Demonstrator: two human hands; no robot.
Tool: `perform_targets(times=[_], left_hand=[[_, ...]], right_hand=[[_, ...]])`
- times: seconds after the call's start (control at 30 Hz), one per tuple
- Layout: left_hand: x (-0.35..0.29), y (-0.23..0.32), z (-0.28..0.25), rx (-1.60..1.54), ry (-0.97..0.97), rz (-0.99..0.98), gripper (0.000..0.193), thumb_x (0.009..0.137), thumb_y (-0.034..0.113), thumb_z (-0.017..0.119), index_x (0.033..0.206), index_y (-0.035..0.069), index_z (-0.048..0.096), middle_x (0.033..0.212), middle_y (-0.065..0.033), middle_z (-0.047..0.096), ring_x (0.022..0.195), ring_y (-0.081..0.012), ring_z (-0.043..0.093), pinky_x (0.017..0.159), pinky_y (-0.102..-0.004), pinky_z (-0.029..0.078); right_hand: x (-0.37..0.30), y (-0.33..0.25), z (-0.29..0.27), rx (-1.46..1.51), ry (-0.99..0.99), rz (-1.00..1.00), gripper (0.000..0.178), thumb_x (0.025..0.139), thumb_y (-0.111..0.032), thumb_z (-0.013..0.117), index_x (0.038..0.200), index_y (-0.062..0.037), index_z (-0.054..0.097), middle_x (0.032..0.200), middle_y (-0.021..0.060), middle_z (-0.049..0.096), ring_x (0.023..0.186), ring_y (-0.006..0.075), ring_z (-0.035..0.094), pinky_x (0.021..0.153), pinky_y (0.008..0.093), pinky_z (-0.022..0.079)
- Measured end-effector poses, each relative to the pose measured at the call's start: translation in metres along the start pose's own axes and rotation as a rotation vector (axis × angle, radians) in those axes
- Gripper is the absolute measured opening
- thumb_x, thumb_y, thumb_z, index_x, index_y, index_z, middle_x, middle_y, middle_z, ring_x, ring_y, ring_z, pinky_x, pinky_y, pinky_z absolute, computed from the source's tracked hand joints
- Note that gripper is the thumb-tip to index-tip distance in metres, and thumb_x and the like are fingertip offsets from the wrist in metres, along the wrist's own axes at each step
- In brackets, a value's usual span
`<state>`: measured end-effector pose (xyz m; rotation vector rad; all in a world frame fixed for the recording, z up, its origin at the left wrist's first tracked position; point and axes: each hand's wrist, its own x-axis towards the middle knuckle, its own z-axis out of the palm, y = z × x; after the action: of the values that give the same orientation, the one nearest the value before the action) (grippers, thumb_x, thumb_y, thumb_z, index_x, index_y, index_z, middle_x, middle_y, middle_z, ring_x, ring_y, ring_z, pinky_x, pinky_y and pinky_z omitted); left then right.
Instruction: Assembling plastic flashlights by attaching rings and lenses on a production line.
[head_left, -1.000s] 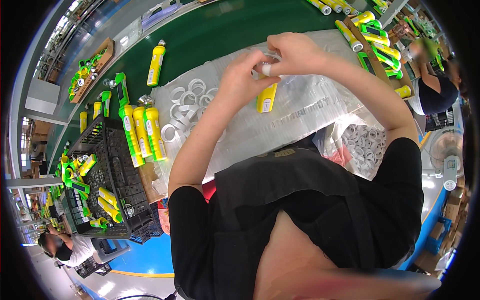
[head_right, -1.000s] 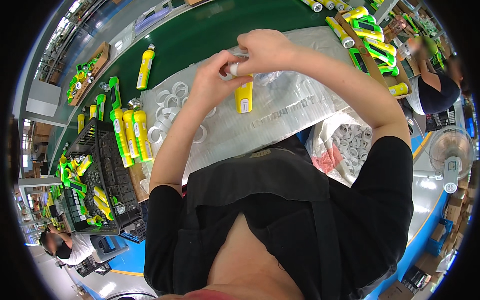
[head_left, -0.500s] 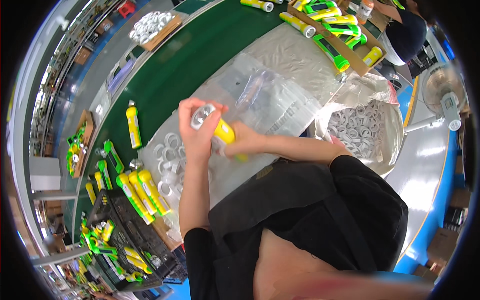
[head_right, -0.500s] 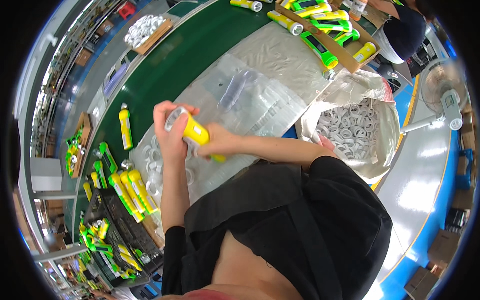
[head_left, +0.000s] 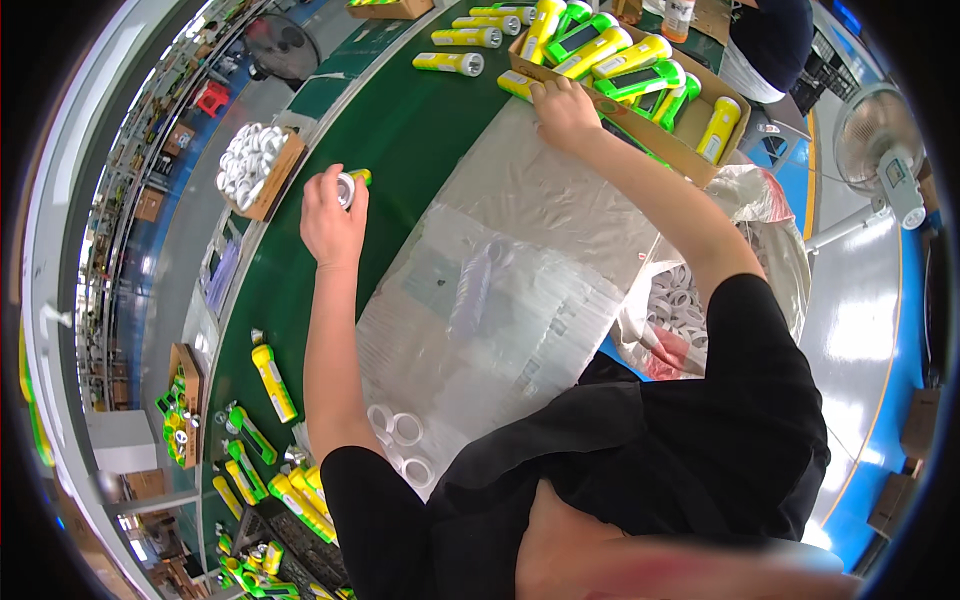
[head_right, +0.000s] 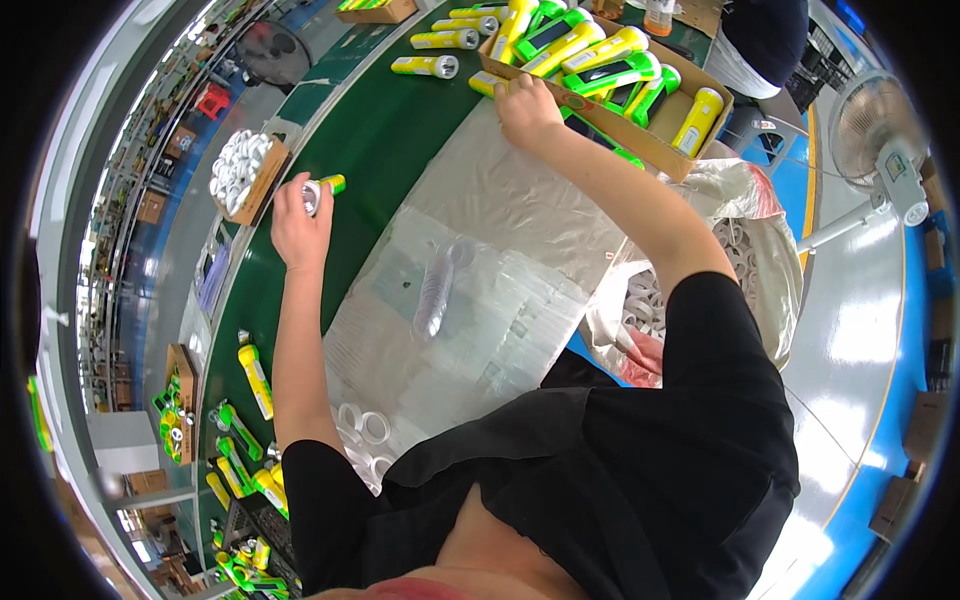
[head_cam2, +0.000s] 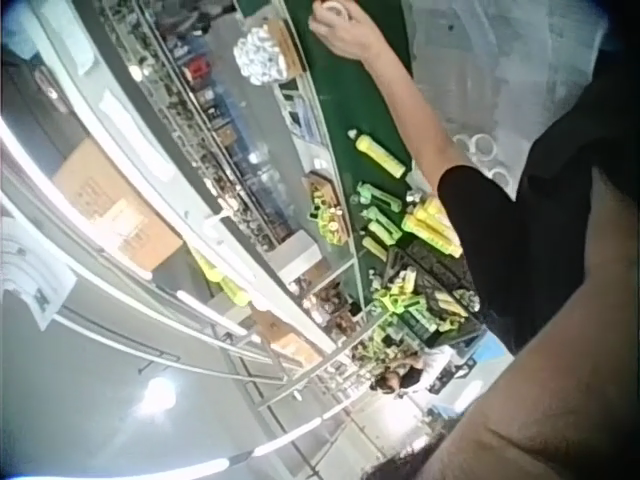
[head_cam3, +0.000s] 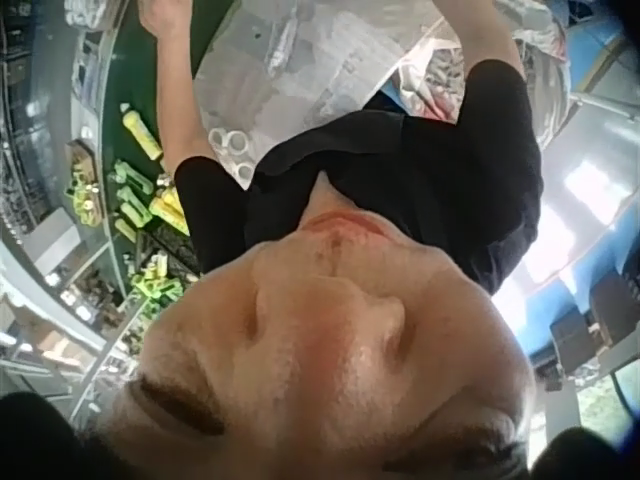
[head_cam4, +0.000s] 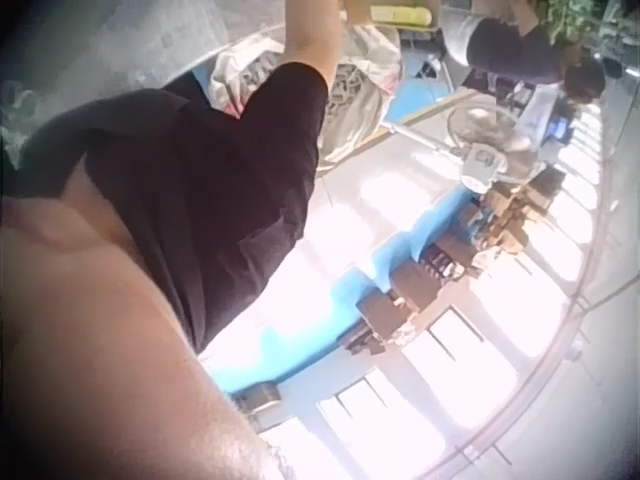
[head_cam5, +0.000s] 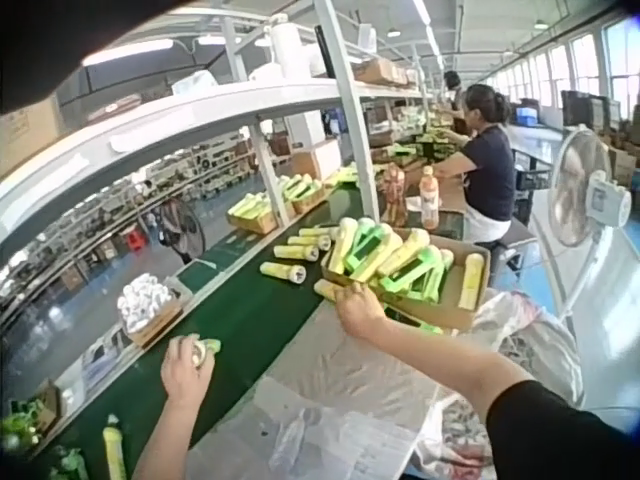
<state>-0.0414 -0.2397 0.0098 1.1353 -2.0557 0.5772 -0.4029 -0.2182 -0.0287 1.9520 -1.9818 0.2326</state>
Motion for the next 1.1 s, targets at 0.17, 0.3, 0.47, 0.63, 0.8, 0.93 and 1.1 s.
perform_targets(times=[0.17, 0.3, 0.47, 0.63, 0.8, 0.93, 1.1], left_hand=[[-0.017, 0.017, 0.055, -0.222, -0.275, 0.037, 0.045, 0.082, 0.025, 0.074, 0.123, 0.011, 0.060, 0.126, -0.0167, 0.053, 0.110, -0.0356, 0.057, 0.090, -0.0446, 0.049], [-0.025, 0.047, 0.042, -0.384, -0.297, 0.002, 0.042, 0.083, 0.022, 0.073, 0.122, 0.010, 0.062, 0.125, -0.0148, 0.054, 0.114, -0.0338, 0.055, 0.091, -0.0424, 0.049], [-0.019, 0.090, 0.057, -0.495, -0.322, 0.056, 0.035, 0.082, 0.016, 0.072, 0.115, 0.007, 0.063, 0.122, -0.0140, 0.056, 0.111, -0.0332, 0.056, 0.090, -0.0405, 0.049], [0.001, 0.161, 0.076, -0.737, -0.343, 0.278, 0.033, 0.080, 0.014, 0.071, 0.111, 0.003, 0.063, 0.117, -0.0138, 0.060, 0.109, -0.0328, 0.058, 0.092, -0.0416, 0.048], [0.024, 0.278, 0.119, -0.780, -0.312, 0.628, 0.046, 0.080, 0.004, 0.061, 0.125, 0.010, 0.057, 0.123, -0.0059, 0.058, 0.119, -0.0224, 0.053, 0.096, -0.0422, 0.041], [0.024, 0.317, 0.141, -0.576, -0.208, 0.674, 0.039, 0.088, 0.012, 0.053, 0.127, 0.013, 0.057, 0.114, -0.0002, 0.059, 0.110, -0.0184, 0.054, 0.093, -0.0447, 0.038], [0.043, 0.261, 0.084, -0.613, -0.096, 0.413, 0.055, 0.077, 0.025, 0.073, 0.126, 0.007, 0.055, 0.107, -0.0084, 0.061, 0.100, -0.0282, 0.059, 0.084, -0.0401, 0.047]], right_hand=[[0.039, 0.003, 0.035, -0.216, -0.106, -0.093, 0.034, 0.080, -0.014, 0.066, 0.111, -0.0023, 0.062, 0.107, 0.0138, 0.065, 0.104, 0.0260, 0.061, 0.087, 0.0347, 0.049], [0.046, -0.020, 0.020, 0.107, -0.019, -0.059, 0.042, 0.076, -0.018, 0.067, 0.113, -0.0030, 0.058, 0.106, 0.0135, 0.064, 0.105, 0.0286, 0.059, 0.091, 0.0388, 0.044], [0.089, -0.076, 0.052, 0.275, 0.199, -0.119, 0.043, 0.079, -0.027, 0.069, 0.117, -0.0081, 0.061, 0.107, 0.0107, 0.063, 0.106, 0.0274, 0.057, 0.093, 0.0387, 0.041], [0.088, -0.059, 0.005, 0.590, 0.346, 0.027, 0.048, 0.085, -0.040, 0.063, 0.122, -0.0105, 0.062, 0.121, 0.0123, 0.063, 0.116, 0.0304, 0.055, 0.098, 0.0436, 0.044], [0.013, 0.028, -0.106, 0.981, 0.315, 0.080, 0.031, 0.084, -0.022, 0.066, 0.105, 0.0009, 0.062, 0.092, 0.0220, 0.067, 0.087, 0.0339, 0.066, 0.077, 0.0380, 0.052], [-0.074, 0.071, -0.114, 1.122, 0.475, 0.133, 0.027, 0.091, -0.019, 0.062, 0.108, 0.0018, 0.061, 0.099, 0.0153, 0.068, 0.091, 0.0264, 0.065, 0.080, 0.0337, 0.051], [-0.176, 0.020, -0.120, 1.349, 0.413, 0.272, 0.019, 0.093, -0.016, 0.066, 0.097, 0.0034, 0.065, 0.080, 0.0018, 0.066, 0.066, 0.0072, 0.057, 0.059, 0.0201, 0.045]])
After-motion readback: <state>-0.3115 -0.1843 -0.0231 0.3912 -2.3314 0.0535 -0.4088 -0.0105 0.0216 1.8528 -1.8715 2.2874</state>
